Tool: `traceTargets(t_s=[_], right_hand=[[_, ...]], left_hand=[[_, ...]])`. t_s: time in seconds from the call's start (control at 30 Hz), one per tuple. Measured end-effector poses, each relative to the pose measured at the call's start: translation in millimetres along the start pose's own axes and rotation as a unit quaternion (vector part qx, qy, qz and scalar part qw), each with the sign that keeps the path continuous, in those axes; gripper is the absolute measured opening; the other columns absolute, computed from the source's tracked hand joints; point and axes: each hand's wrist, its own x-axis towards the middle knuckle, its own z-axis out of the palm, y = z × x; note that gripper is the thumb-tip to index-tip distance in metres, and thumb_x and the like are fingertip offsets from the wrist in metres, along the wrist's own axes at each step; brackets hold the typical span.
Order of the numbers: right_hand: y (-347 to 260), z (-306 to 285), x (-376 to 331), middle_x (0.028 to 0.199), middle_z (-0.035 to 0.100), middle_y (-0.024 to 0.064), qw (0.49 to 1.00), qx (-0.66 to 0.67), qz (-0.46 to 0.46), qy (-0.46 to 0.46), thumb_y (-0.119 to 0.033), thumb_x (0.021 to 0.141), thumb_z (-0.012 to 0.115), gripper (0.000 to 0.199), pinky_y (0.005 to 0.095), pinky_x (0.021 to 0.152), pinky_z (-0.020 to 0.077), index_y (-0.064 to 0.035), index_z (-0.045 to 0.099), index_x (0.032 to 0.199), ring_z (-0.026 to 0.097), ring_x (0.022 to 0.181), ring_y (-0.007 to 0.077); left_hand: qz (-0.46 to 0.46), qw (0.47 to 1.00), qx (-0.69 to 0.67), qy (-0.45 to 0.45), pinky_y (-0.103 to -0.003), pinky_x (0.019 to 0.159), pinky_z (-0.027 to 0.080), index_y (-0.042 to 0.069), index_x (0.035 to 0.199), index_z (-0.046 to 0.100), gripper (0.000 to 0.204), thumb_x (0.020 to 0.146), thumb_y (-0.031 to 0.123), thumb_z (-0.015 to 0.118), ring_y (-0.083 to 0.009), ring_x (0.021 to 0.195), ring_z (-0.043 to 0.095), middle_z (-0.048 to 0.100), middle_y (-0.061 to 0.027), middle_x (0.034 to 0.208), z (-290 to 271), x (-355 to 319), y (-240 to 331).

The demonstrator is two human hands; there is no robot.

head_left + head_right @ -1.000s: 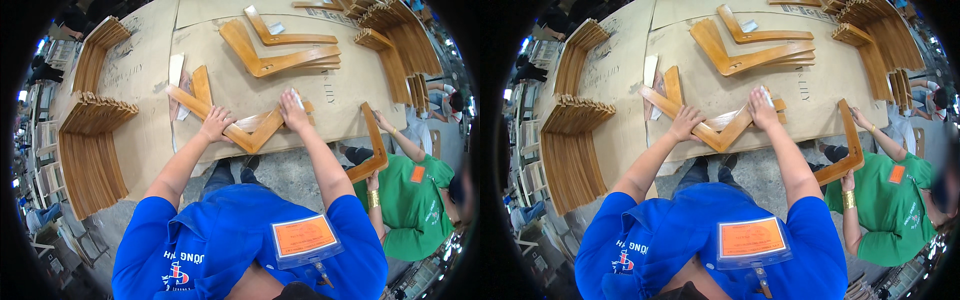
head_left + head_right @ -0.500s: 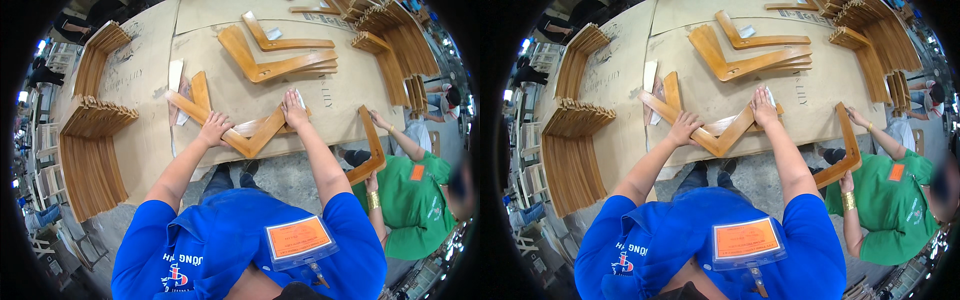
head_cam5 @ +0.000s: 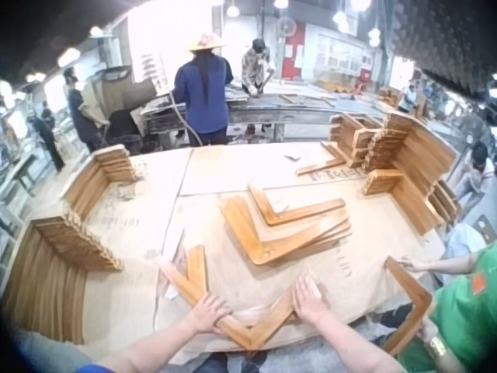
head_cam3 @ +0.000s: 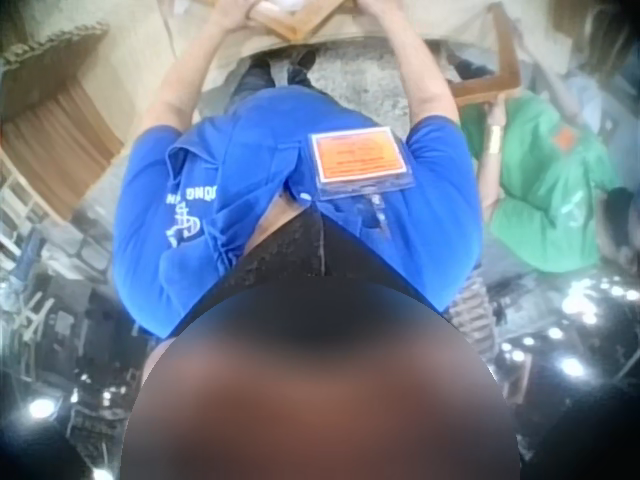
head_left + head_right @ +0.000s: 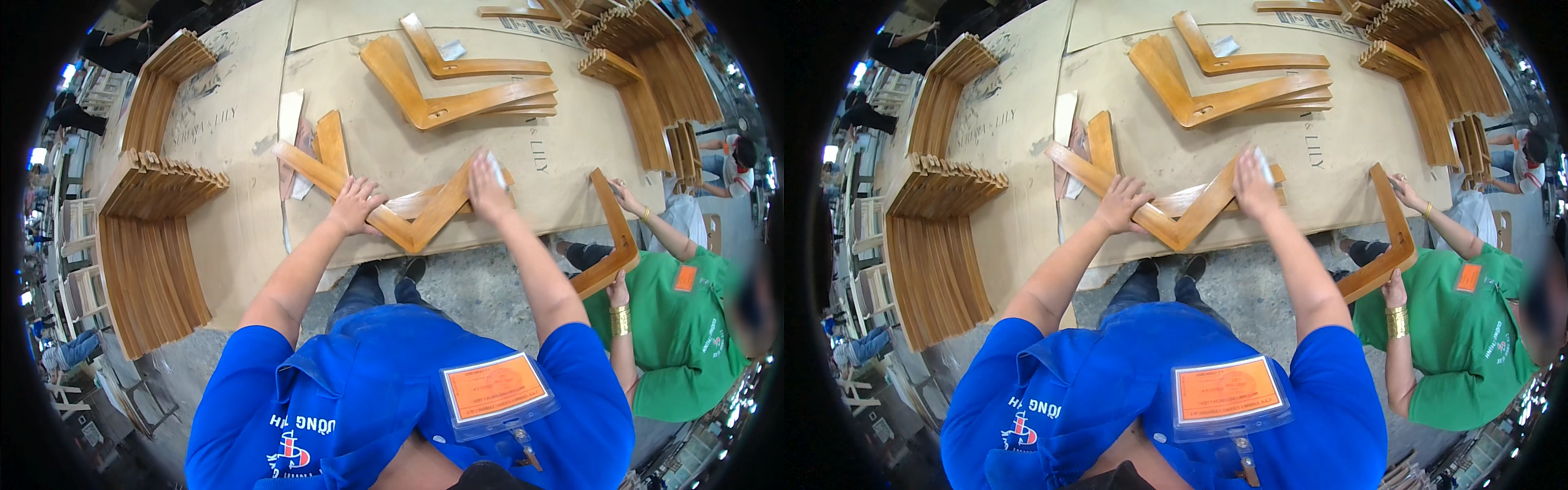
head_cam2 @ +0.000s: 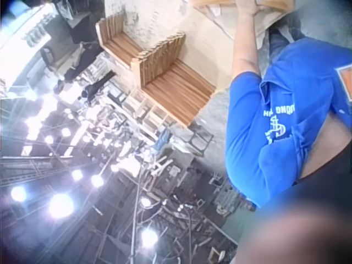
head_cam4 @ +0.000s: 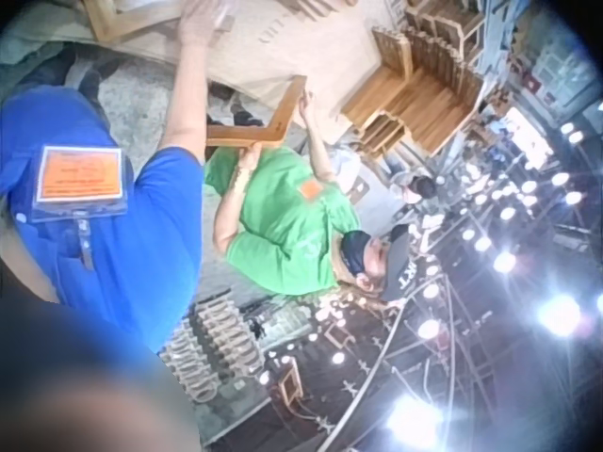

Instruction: The person wipes multiple L-shaped wooden parts with a white cloth on a workbench. They handle each piece one at a time, wiping both sides and edges, then place the cleaned parts into a stack. The process is repeated for several pieces.

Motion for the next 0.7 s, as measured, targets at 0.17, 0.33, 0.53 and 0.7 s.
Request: traceTargets(t_s=[0.17, 0.33, 0.53, 0.7], right_hand=[[-109.3, 12.5, -89.4, 0.154, 0.020, 0.0208, 0.974, 0.112, -0.161, -0.112, -0.018, 0.092, 0.041, 0.061, 0.0385, 0.118, 0.0168, 0.0015, 0.022, 0.146, 0.022, 0.142, 0.0320], [-31.8, -2.5, -50.8, 0.156, 0.017, 0.0156, 0.991, 0.008, -0.127, 0.038, -0.022, 0.093, 0.043, 0.063, 0.0364, 0.118, 0.0166, -0.0007, 0.020, 0.148, 0.017, 0.144, 0.0299], [-53.8, -3.3, -36.1, 0.151, 0.020, 0.0274, 0.996, 0.084, 0.004, 0.001, -0.022, 0.093, 0.042, 0.064, 0.0427, 0.118, 0.0157, 0.0094, 0.019, 0.144, 0.018, 0.143, 0.0362], [-181.5, 9.0, -96.5, 0.143, 0.038, 0.0244, 0.971, 0.161, -0.170, -0.049, -0.015, 0.089, 0.051, 0.055, 0.0418, 0.112, 0.0293, 0.0052, 0.038, 0.138, 0.034, 0.136, 0.0368]], left_hand=[[-0.003, 1.000, 0.005, -0.001, -0.053, 0.114, 0.017, 0.025, 0.128, 0.053, 0.085, 0.054, 0.058, 0.078, -0.0335, 0.135, 0.031, 0.044, -0.0096, 0.137, 0.3, 1.0, -0.1], [0.002, 1.000, 0.013, -0.002, -0.053, 0.113, 0.019, 0.023, 0.127, 0.054, 0.084, 0.054, 0.059, 0.077, -0.0344, 0.133, 0.033, 0.045, -0.0105, 0.136, 0.6, 1.8, -1.2], [0.013, 1.000, 0.011, 0.024, -0.053, 0.113, 0.020, 0.022, 0.126, 0.054, 0.084, 0.054, 0.060, 0.076, -0.0346, 0.132, 0.034, 0.046, -0.0102, 0.135, 2.9, 0.8, -1.7], [0.008, 1.000, -0.004, 0.025, -0.053, 0.113, 0.019, 0.022, 0.127, 0.054, 0.085, 0.055, 0.058, 0.077, -0.0345, 0.133, 0.033, 0.046, -0.0111, 0.135, 2.4, 1.5, -0.7]])
